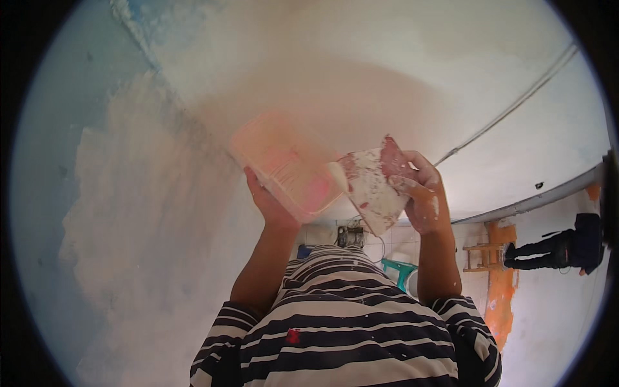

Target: The person applies plaster to a wall using a putty knife, frequently reloading the blade from a small pink container held in the other hand.

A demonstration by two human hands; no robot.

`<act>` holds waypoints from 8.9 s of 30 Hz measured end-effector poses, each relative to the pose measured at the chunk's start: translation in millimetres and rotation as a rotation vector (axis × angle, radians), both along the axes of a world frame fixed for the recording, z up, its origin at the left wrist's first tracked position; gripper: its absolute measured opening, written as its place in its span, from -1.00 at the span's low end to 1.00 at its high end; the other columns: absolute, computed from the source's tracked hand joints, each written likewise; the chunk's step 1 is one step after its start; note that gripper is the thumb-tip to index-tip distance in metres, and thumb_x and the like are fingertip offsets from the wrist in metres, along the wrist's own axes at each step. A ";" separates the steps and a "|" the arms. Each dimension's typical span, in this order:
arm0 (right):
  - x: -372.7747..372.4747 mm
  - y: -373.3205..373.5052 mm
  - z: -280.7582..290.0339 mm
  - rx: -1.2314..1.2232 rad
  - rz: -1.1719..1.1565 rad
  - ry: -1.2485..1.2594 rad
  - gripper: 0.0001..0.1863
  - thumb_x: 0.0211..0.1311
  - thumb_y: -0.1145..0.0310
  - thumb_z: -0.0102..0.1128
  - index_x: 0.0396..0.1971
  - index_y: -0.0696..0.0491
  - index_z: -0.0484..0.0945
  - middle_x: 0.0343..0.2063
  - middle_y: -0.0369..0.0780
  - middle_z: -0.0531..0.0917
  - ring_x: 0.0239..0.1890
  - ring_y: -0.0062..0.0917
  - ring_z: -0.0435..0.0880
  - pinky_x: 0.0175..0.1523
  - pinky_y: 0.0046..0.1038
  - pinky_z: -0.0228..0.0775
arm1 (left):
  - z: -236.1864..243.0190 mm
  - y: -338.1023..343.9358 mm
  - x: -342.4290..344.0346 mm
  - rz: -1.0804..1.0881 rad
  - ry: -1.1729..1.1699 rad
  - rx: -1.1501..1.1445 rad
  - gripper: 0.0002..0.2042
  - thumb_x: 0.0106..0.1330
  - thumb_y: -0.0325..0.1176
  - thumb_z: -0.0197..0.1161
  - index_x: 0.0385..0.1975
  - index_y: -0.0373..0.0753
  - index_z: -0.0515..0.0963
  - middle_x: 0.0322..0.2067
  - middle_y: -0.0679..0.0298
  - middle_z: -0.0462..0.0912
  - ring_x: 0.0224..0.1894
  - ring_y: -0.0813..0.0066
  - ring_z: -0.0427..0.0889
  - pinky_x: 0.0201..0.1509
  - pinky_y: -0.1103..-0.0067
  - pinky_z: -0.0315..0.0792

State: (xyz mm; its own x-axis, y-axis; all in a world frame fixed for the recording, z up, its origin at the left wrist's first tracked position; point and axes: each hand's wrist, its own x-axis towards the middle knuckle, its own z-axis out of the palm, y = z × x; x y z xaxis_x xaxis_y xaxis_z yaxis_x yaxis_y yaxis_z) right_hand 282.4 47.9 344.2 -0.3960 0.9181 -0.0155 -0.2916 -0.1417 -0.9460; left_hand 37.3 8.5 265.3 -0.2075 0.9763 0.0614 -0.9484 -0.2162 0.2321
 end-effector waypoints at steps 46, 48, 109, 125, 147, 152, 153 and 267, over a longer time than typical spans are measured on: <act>-69.1 149.5 -22.9 1.332 -1.597 -0.516 -0.51 0.32 0.74 -0.05 0.22 0.15 0.49 0.11 -0.05 0.63 0.04 -0.39 0.71 0.07 -0.49 0.55 | -160.3 -3.2 -156.5 0.102 0.194 -0.009 -0.47 0.43 0.15 0.02 0.27 -0.01 0.38 0.19 0.33 0.49 0.26 0.23 0.46 0.31 0.20 0.40; -70.6 160.9 -12.2 1.368 -1.637 -0.502 -0.54 0.35 0.73 -0.05 0.23 0.17 0.48 0.13 -0.04 0.62 0.02 -0.44 0.72 0.07 -0.55 0.52 | -145.7 -5.4 -150.8 0.095 0.209 -0.007 -0.46 0.42 0.16 0.02 0.28 0.00 0.37 0.21 0.32 0.48 0.27 0.22 0.45 0.32 0.19 0.39; -86.4 147.4 -43.2 1.333 -1.477 -0.724 -0.12 -0.10 0.87 -0.14 0.40 0.22 0.21 0.36 0.04 0.37 0.32 -0.04 0.45 -0.04 -0.50 0.58 | -137.4 1.8 -116.5 0.068 0.166 -0.113 -0.48 0.42 0.17 0.02 0.21 -0.04 0.41 0.14 0.28 0.53 0.21 0.19 0.50 0.28 0.11 0.44; -52.7 165.9 10.6 1.260 -1.443 -0.999 -0.17 -0.12 0.76 0.02 0.33 0.11 0.35 0.29 -0.09 0.46 0.23 -0.01 0.45 0.29 -0.14 0.31 | -141.1 3.7 -110.2 0.048 0.192 -0.128 -0.47 0.44 0.16 0.00 0.24 -0.05 0.38 0.19 0.26 0.50 0.23 0.19 0.48 0.28 0.16 0.42; -2.5 95.6 111.4 1.160 -0.996 -1.342 -0.44 -0.09 0.61 0.09 0.01 -0.04 0.70 -0.45 0.05 0.64 -0.39 -0.09 0.58 -0.18 -0.23 0.47 | -159.1 34.2 -104.3 -0.023 0.221 -0.143 -0.52 0.50 0.13 -0.06 0.20 -0.07 0.40 0.12 0.26 0.53 0.16 0.20 0.53 0.24 0.20 0.47; 31.6 101.4 119.4 1.372 -0.844 -1.198 -0.40 -0.13 0.69 -0.02 0.02 0.13 0.67 -0.38 0.03 0.67 -0.44 -0.34 0.59 -0.19 -0.49 0.45 | -141.4 33.6 -91.1 -0.044 0.135 -0.198 -0.53 0.50 0.11 -0.05 0.18 -0.10 0.40 0.10 0.26 0.53 0.16 0.19 0.52 0.22 0.21 0.48; 30.4 94.6 124.1 1.131 -0.820 -1.084 -0.41 -0.14 0.67 -0.03 0.01 0.17 0.66 -0.40 0.04 0.65 -0.45 -0.41 0.58 -0.20 -0.50 0.45 | -138.6 33.3 -88.7 -0.039 0.128 -0.202 -0.53 0.50 0.11 -0.05 0.18 -0.11 0.40 0.10 0.25 0.53 0.16 0.19 0.52 0.22 0.21 0.48; -65.0 105.1 -53.6 1.368 -0.925 -0.585 -0.27 -0.02 0.66 0.15 0.30 0.15 0.39 0.30 0.06 0.43 0.35 -0.03 0.41 0.37 -0.07 0.31 | -65.6 18.6 6.9 0.195 0.339 -0.238 -0.60 0.51 0.04 -0.07 0.05 -0.15 0.44 -0.04 0.26 0.58 0.02 0.29 0.58 0.04 0.29 0.54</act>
State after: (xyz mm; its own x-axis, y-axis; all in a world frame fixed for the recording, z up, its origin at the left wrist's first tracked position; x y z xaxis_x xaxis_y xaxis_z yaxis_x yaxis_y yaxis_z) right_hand 217.4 153.1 290.6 -0.0065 0.2917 0.9565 0.5841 0.7775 -0.2332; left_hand 44.2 27.1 199.7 -0.3954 0.9163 -0.0640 -0.7575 -0.2858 0.5869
